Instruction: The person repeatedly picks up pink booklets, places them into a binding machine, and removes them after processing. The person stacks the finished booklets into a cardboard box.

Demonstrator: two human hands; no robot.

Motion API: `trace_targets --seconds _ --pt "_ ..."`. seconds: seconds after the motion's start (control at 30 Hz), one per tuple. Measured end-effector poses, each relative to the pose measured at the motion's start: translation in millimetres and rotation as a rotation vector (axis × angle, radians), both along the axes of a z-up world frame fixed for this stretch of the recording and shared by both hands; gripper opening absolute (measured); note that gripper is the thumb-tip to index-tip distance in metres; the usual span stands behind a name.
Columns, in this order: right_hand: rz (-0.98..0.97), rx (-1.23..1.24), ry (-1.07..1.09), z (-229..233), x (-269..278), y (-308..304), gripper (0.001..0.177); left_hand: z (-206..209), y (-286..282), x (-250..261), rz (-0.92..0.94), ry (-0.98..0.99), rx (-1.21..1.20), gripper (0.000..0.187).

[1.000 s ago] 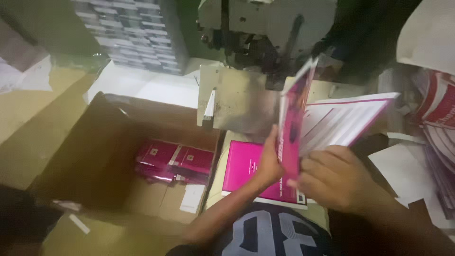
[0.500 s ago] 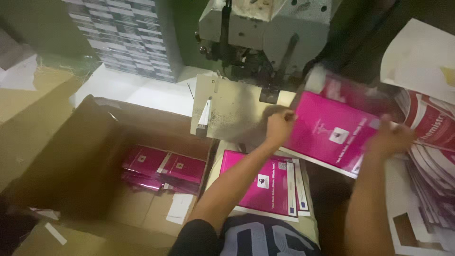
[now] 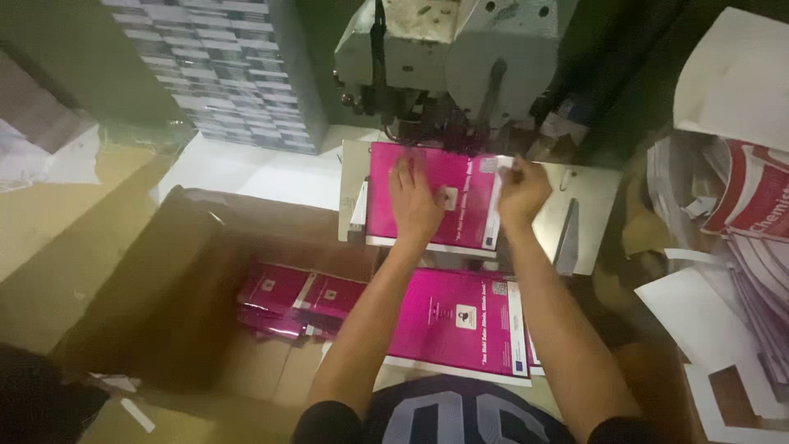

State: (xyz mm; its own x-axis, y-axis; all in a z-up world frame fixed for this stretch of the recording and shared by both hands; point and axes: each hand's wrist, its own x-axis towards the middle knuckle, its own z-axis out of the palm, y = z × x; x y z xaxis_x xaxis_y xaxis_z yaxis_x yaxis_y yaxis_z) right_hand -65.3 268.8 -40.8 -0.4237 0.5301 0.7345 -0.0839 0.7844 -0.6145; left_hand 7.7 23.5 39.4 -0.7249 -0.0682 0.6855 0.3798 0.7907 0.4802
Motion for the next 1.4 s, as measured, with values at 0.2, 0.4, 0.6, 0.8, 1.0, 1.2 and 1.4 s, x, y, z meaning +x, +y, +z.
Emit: trace_targets --seconds 0.2,0.4,0.6,0.8,1.0,1.2,1.4 --pt "0.065 0.265 -0.157 119.1 75.2 -44.8 0.020 -28.8 -23.8 -6.5 0.013 0.031 -0.165 0.084" --pt "0.421 0.558 -0.294 100.5 36.2 -8.5 0.002 -35.1 -29.9 -2.5 0.007 0.014 -0.208 0.079" --pt "0.484 0.533 -0.366 85.3 27.2 3.3 0.018 -36.0 -31.5 -1.5 -0.027 -0.034 -0.208 0.081" --pt "0.463 0.493 -0.421 105.4 41.1 -8.1 0.015 -32.3 -33.1 1.8 -0.069 -0.059 -0.182 0.082" --pt "0.486 0.429 -0.438 107.6 41.8 -11.4 0.015 -41.6 -30.6 -5.4 -0.033 -0.076 -0.234 0.085" --pt "0.434 0.498 -0.499 122.9 49.6 -11.0 0.011 -32.9 -27.0 0.7 -0.019 -0.051 -0.245 0.080" --pt "0.414 0.580 -0.607 149.0 55.6 -26.5 0.024 -63.5 35.8 -3.3 -0.151 -0.008 -0.236 0.075"
